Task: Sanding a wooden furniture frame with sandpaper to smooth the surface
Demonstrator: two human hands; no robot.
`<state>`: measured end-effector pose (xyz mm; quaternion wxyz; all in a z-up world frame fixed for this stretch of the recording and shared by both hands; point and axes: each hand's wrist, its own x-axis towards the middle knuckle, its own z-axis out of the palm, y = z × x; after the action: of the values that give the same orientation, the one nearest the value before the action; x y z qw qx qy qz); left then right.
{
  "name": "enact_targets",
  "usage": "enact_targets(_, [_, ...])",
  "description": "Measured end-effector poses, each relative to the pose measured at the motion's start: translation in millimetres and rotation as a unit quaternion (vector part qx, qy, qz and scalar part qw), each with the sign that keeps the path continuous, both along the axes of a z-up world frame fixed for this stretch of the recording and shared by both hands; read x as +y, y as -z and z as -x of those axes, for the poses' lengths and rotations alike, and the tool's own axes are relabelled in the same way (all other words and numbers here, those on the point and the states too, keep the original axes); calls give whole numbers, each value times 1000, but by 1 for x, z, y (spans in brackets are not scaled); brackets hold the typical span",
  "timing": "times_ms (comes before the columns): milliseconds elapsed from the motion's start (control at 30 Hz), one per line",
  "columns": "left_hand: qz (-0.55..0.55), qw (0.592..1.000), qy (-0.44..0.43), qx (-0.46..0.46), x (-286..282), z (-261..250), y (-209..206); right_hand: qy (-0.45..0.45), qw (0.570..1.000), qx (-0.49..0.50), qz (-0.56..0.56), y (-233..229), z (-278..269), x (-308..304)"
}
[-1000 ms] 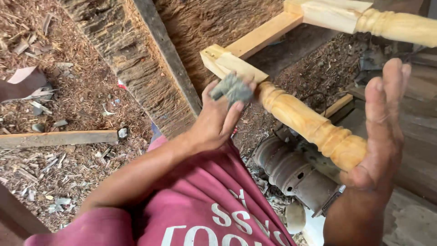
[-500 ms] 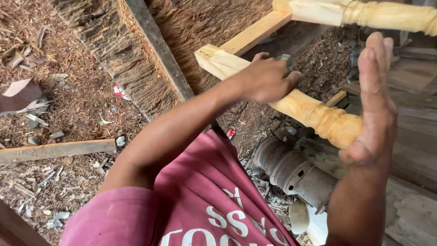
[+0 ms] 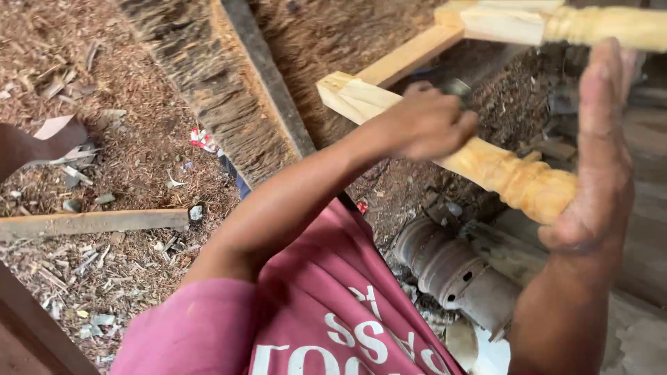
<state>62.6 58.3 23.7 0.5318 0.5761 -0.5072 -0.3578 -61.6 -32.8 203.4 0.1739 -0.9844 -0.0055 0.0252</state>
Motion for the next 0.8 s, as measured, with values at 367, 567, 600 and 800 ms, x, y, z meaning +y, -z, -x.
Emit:
enact_targets(367, [104,969,-222,20,60,58,-17,-8,998,-33,-52,4,-6,-6])
enact_targets(567, [77,961,-264,-20,53,56,-22,9,1000,-2,-12,1,-12,-3])
enact_targets(600, [120,963,-241,17,44,42,-32,4,1000,4,-11,-1,-13,-4])
enact_targets(800, [-119,888,392,209,-22,-42,-65,13,997,-30,-65,1,-14,8])
